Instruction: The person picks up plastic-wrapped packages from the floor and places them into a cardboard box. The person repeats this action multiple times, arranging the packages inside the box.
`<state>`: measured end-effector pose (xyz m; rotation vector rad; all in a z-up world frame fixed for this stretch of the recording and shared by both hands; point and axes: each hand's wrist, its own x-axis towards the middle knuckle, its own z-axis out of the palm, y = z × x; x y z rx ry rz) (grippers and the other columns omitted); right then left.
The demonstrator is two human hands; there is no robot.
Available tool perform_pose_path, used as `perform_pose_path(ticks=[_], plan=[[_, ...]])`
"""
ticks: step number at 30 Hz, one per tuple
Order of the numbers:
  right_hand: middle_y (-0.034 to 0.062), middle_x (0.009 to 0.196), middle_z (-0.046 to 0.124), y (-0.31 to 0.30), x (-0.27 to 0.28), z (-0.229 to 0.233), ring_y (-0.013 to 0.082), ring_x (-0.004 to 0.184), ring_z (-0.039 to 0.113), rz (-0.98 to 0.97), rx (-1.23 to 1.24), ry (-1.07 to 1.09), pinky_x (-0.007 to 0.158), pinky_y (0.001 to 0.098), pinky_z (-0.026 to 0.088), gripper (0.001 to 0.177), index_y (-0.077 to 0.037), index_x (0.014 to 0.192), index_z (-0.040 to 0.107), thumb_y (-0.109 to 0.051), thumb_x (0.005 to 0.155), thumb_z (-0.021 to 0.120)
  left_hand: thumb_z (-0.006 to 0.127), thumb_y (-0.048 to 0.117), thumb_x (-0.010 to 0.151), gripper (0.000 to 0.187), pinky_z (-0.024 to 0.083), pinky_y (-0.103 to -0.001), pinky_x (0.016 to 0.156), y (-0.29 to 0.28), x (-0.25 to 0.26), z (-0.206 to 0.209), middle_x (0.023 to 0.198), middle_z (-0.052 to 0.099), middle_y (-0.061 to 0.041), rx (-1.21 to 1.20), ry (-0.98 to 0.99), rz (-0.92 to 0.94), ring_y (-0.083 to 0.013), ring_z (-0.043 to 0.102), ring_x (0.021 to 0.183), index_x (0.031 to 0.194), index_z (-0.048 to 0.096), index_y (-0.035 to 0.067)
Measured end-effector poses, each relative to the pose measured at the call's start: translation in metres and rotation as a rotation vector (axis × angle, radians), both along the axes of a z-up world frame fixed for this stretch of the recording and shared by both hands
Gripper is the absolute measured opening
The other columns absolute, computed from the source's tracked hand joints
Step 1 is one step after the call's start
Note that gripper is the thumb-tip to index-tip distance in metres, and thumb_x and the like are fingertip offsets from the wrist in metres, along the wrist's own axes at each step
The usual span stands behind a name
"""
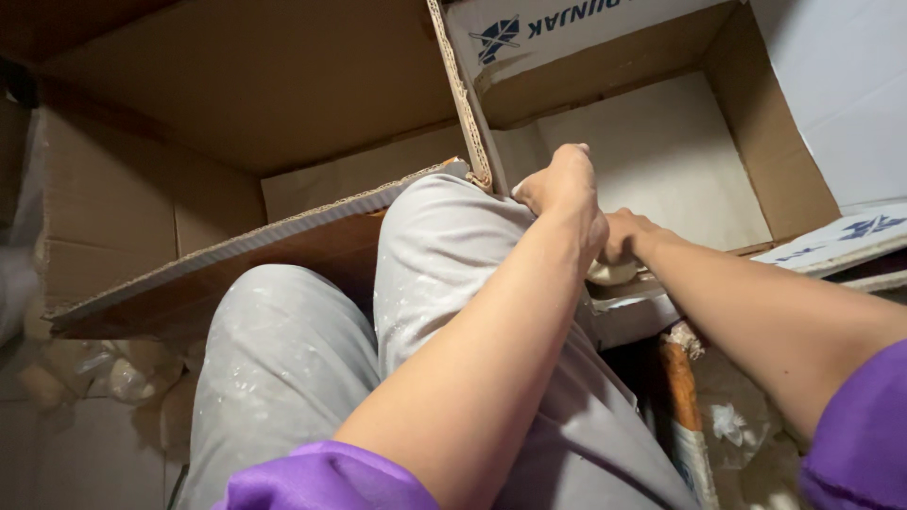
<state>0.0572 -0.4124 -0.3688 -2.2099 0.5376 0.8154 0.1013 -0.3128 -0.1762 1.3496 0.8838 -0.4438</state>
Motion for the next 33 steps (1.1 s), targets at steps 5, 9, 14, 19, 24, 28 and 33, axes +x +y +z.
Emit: perform_pose_path(ticks=[5,9,14,19,24,28,33], plan=[[0.0185,0.136,0.06,0.0,0.002,-0.005,0.0416,0.11,0.066,-0.032,0.027,0.038,0.082,0.0533,0.059,0.061,-0.018,0.136,0.055,-0.03,0.08,0.075,0.075,0.015,0.079,0.093,0.043,-0.04,0.111,0.001,0.0,0.005,0.146,0.046,-0.032,-0.021,0.042,-0.007,-0.0372,0.054,0.132,0.149,0.018,-0.009],[0.0186,0.137,0.058,0.004,-0.003,-0.002,0.0436,0.109,0.066,-0.016,0.102,0.107,0.082,0.0557,0.059,0.058,-0.018,0.137,0.053,-0.033,0.084,0.07,0.074,0.017,0.079,0.093,0.043,-0.041,0.111,0.0,-0.002,0.006,0.145,0.048,-0.032,-0.029,0.053,-0.016,-0.0376,0.056,0.132,0.149,0.019,-0.009],[0.0188,0.139,0.057,0.012,-0.002,0.03,0.046,0.108,0.066,-0.026,0.176,0.215,0.082,0.0587,0.059,0.055,-0.018,0.139,0.051,-0.037,0.089,0.063,0.079,0.021,0.077,0.104,0.041,-0.039,0.114,0.003,0.0,0.007,0.146,0.049,-0.033,0.039,0.034,-0.064,-0.0378,0.053,0.135,0.149,0.014,-0.015],[0.0189,0.141,0.055,0.005,0.002,0.054,0.0485,0.107,0.066,-0.179,0.151,0.263,0.081,0.0618,0.059,0.052,-0.018,0.14,0.05,-0.04,0.094,0.056,0.079,0.026,0.077,0.098,0.041,-0.05,0.108,0.007,0.001,0.013,0.147,0.048,-0.03,-0.007,0.031,-0.053,-0.0392,0.053,0.132,0.149,0.024,-0.013],[0.0266,0.135,0.06,-0.021,0.004,0.018,0.0422,0.105,0.066,-0.482,0.108,0.261,0.082,0.064,0.059,0.051,-0.004,0.136,0.056,-0.037,0.099,0.044,0.077,0.026,0.077,0.115,0.054,-0.044,0.094,0.004,-0.002,0.014,0.142,0.053,-0.028,-0.033,0.061,-0.066,-0.0346,0.063,0.121,0.157,0.002,-0.009],[0.0227,0.127,0.06,-0.025,0.009,-0.021,0.0354,0.096,0.067,-0.435,0.202,0.306,0.08,0.0554,0.06,0.052,-0.003,0.13,0.055,-0.043,0.1,0.044,0.077,0.026,0.076,0.111,0.053,-0.045,0.084,0.002,0.0,0.01,0.137,0.058,-0.026,-0.018,0.073,-0.077,-0.0327,0.064,0.114,0.155,0.007,-0.009],[0.0124,0.093,0.056,-0.027,0.002,-0.032,0.0258,0.071,0.056,-0.283,0.357,0.294,0.067,0.0456,0.058,0.053,-0.004,0.114,0.065,-0.053,0.1,0.049,0.076,0.026,0.078,0.111,0.053,-0.045,0.084,0.0,0.0,0.007,0.137,0.057,-0.027,0.0,0.074,-0.093,-0.0336,0.062,0.114,0.155,0.005,-0.01]])
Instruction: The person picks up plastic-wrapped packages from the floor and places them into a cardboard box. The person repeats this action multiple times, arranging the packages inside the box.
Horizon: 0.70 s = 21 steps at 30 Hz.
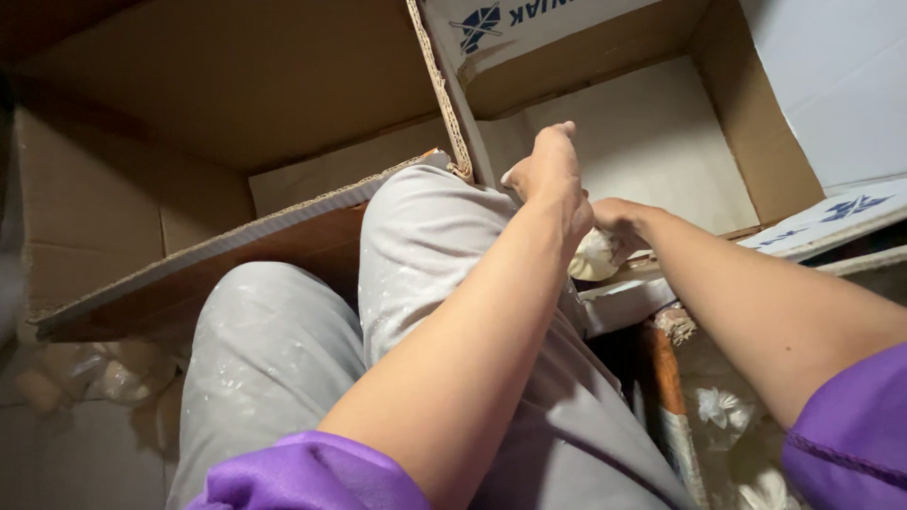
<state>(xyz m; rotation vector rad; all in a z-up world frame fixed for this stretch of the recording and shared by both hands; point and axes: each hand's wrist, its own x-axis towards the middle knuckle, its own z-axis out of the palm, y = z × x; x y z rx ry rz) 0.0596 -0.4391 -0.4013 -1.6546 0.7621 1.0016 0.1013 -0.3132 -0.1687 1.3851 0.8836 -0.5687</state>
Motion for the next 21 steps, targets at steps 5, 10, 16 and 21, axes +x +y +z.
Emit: perform_pose_path(ticks=[5,10,16,21], plan=[[0.0121,0.091,0.068,0.004,-0.006,0.01,0.0236,0.071,0.067,0.033,0.118,0.005,0.064,0.0416,0.059,0.051,-0.006,0.109,0.072,-0.052,0.093,0.056,0.076,0.026,0.077,0.109,0.053,-0.047,0.085,0.002,-0.001,0.0,0.14,0.054,-0.025,-0.008,0.007,-0.012,-0.0338,0.062,0.115,0.154,0.008,-0.008],[0.028,0.11,0.069,0.008,0.002,0.006,0.0393,0.097,0.074,-0.08,-0.3,0.008,0.072,0.0499,0.063,0.065,0.003,0.124,0.062,-0.055,0.098,0.054,0.076,0.025,0.078,0.105,0.053,-0.045,0.085,0.003,0.002,-0.002,0.14,0.053,-0.028,-0.007,-0.017,0.032,-0.0341,0.063,0.115,0.153,0.011,-0.01],[0.0219,0.129,0.065,0.001,0.006,-0.05,0.037,0.117,0.064,0.198,-0.301,-0.393,0.094,0.054,0.054,0.055,-0.007,0.131,0.064,-0.047,0.095,0.055,0.076,0.024,0.078,0.101,0.051,-0.045,0.085,0.001,0.002,-0.006,0.14,0.054,-0.028,0.004,-0.016,0.034,-0.0344,0.061,0.115,0.151,0.016,-0.01],[0.0161,0.147,0.057,0.0,0.004,-0.059,0.0356,0.134,0.054,0.238,-0.152,-0.389,0.109,0.0585,0.046,0.054,-0.015,0.139,0.061,-0.043,0.093,0.055,0.076,0.025,0.078,0.106,0.054,-0.044,0.085,0.001,0.003,-0.004,0.138,0.056,-0.028,0.035,0.017,0.021,-0.0352,0.063,0.114,0.154,0.01,-0.008]])
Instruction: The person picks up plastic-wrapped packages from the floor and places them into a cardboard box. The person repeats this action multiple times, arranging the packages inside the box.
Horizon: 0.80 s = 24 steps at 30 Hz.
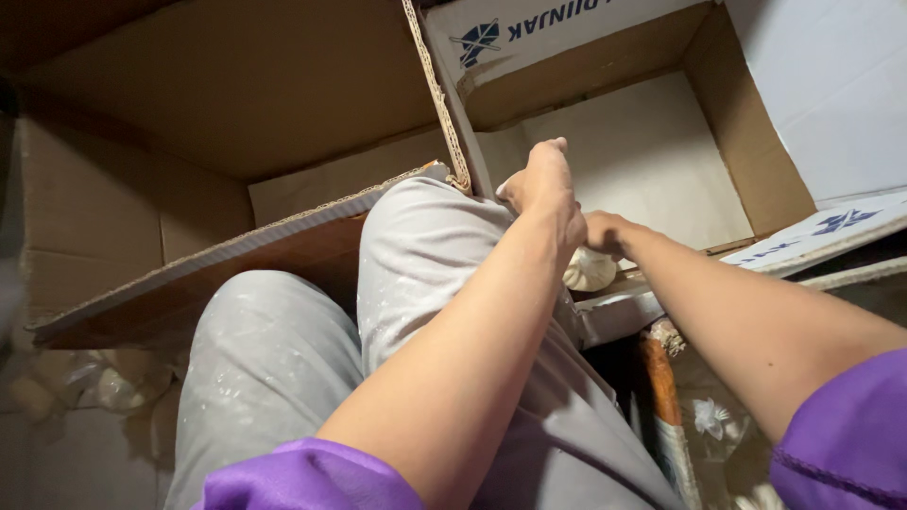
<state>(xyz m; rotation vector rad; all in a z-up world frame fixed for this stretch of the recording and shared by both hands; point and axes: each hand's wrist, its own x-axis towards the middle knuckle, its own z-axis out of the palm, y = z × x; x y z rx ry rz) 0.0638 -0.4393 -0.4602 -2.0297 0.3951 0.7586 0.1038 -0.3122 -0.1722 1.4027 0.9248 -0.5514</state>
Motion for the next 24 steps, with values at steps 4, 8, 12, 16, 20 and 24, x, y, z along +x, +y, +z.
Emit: perform_pose_path(ticks=[4,8,12,16,20,24], plan=[[0.0099,0.163,0.041,0.003,0.0,0.023,0.0344,0.147,0.038,-0.131,0.121,0.281,0.113,0.0627,0.04,0.064,-0.021,0.152,0.048,-0.045,0.093,0.055,0.076,0.026,0.077,0.102,0.054,-0.045,0.083,-0.001,-0.002,0.0,0.137,0.056,-0.027,-0.02,-0.01,-0.002,-0.035,0.062,0.114,0.152,0.015,-0.008],[0.0087,0.163,0.039,0.006,-0.004,0.025,0.0312,0.15,0.033,-0.122,0.176,0.268,0.116,0.061,0.036,0.063,-0.021,0.152,0.047,-0.043,0.093,0.054,0.075,0.026,0.077,0.099,0.053,-0.045,0.082,0.0,-0.003,0.0,0.135,0.057,-0.027,-0.036,-0.005,0.001,-0.0353,0.063,0.113,0.15,0.019,-0.006],[0.0167,0.149,0.064,0.014,-0.004,0.018,0.0315,0.137,0.057,-0.011,0.266,0.007,0.108,0.0512,0.045,0.056,-0.012,0.142,0.063,-0.042,0.094,0.059,0.075,0.026,0.077,0.1,0.055,-0.048,0.087,-0.001,-0.001,0.002,0.136,0.058,-0.028,-0.015,0.006,0.001,-0.0368,0.065,0.114,0.151,0.016,-0.008],[0.0255,0.138,0.07,0.008,-0.002,0.032,0.0406,0.115,0.072,-0.171,-0.135,0.14,0.077,0.052,0.06,0.056,-0.003,0.138,0.065,-0.04,0.096,0.06,0.076,0.024,0.079,0.104,0.053,-0.047,0.096,0.001,-0.002,0.002,0.14,0.053,-0.029,-0.03,-0.009,0.009,-0.0376,0.06,0.121,0.153,0.011,-0.008],[0.03,0.14,0.065,0.0,-0.013,0.052,0.0422,0.112,0.071,-0.318,-0.02,0.405,0.075,0.0514,0.061,0.057,-0.002,0.142,0.055,-0.037,0.098,0.052,0.075,0.023,0.079,0.101,0.051,-0.047,0.098,0.0,-0.003,0.006,0.141,0.052,-0.03,-0.059,-0.014,0.019,-0.0373,0.06,0.123,0.151,0.013,-0.01],[0.0345,0.141,0.061,0.003,-0.015,0.06,0.0438,0.11,0.07,-0.301,0.204,0.534,0.073,0.0508,0.061,0.058,-0.001,0.147,0.046,-0.034,0.099,0.045,0.076,0.023,0.08,0.109,0.051,-0.045,0.1,0.002,-0.002,0.009,0.145,0.048,-0.029,-0.035,0.02,0.028,-0.0373,0.057,0.126,0.156,0.004,-0.008]])
